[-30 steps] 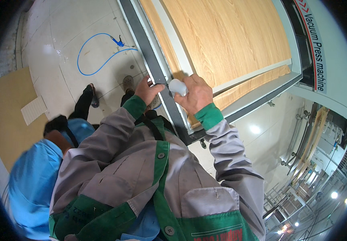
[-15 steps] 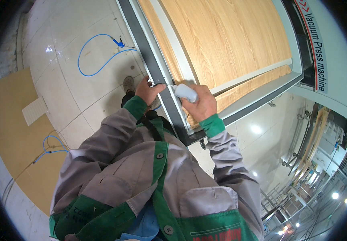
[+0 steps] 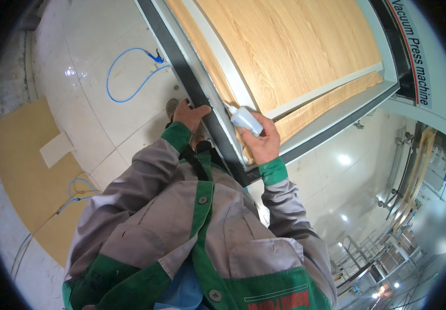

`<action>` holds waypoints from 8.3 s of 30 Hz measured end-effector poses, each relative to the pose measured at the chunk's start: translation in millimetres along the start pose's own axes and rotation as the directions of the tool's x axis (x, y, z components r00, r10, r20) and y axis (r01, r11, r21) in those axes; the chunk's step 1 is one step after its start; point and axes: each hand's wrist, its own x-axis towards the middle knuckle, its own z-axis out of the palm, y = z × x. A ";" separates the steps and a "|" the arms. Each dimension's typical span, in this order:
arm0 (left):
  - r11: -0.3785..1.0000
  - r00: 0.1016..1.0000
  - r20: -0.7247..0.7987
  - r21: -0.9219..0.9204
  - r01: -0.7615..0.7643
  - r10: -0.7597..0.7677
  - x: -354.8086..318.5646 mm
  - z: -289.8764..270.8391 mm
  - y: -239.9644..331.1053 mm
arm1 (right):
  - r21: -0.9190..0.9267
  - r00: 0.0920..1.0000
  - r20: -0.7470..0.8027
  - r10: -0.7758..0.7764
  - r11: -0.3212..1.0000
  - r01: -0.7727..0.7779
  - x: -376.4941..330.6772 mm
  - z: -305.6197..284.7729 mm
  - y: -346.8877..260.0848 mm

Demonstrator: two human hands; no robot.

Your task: The person walks to a vacuum press machine and applies adhesive from a small bottle along the edge of a wooden panel. They repeatedly squeeze the bottle to dispense adhesive and move along the panel edge while another person works nearby.

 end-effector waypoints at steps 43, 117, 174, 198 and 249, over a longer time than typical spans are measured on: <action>0.992 0.998 -0.001 -0.106 0.070 -0.070 8.9 7.4 -2.5 | 0.115 0.997 -0.031 0.067 0.991 -0.063 -25.1 0.6 -11.8; 0.947 0.987 0.158 -0.322 0.012 0.041 2.6 -6.6 -18.3 | -0.458 0.976 0.115 -0.185 0.862 0.218 15.4 13.1 -23.5; 0.985 0.984 -0.084 0.047 0.164 -0.159 17.9 13.3 10.8 | 0.217 0.996 -0.067 0.058 0.975 -0.042 -10.9 14.9 1.6; 0.993 0.997 0.081 -0.113 0.024 -0.014 33.9 8.9 -18.2 | 0.203 0.994 -0.076 0.076 0.977 -0.059 -15.9 17.2 2.2; 0.699 0.795 0.395 0.390 -0.599 0.461 50.4 -67.5 -46.9 | 0.388 0.991 0.000 -0.134 0.913 0.124 79.6 144.9 -82.4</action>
